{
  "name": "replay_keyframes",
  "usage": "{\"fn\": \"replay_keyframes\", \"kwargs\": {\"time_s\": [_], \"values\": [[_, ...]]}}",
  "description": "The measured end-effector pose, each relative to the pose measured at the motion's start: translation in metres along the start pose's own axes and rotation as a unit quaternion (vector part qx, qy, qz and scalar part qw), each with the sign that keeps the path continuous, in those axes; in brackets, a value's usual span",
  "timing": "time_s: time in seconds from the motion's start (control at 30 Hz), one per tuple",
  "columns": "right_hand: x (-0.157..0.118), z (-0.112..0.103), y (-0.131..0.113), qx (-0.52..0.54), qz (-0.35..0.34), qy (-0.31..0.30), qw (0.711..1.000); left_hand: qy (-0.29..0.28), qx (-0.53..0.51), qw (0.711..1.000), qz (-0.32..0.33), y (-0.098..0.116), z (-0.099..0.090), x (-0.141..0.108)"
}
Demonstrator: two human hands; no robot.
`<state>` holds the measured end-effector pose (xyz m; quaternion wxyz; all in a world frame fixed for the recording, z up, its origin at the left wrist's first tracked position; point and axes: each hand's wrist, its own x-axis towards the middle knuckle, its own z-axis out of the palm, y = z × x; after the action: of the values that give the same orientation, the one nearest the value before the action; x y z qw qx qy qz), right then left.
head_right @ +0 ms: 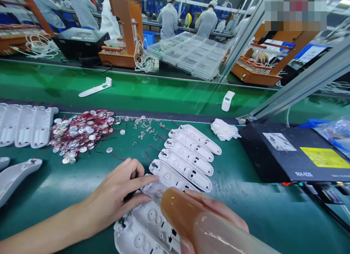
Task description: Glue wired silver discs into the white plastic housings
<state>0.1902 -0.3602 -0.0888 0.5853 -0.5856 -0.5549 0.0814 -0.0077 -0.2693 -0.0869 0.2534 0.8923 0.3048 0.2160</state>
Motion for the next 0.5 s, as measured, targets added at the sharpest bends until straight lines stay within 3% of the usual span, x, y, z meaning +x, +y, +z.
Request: {"fn": "replay_keyframes", "kwargs": {"time_s": [0.3, 0.5], "values": [[0.0039, 0.0023, -0.0012, -0.036, -0.064, -0.011, 0.997, -0.008, 0.030, 1.000, -0.004, 0.0006, 0.0006, 0.0021], [-0.0009, 0.0018, -0.0019, -0.023, -0.013, 0.038, 0.999, -0.010, 0.045, 0.999, 0.003, 0.0020, -0.0002, 0.0019]]}}
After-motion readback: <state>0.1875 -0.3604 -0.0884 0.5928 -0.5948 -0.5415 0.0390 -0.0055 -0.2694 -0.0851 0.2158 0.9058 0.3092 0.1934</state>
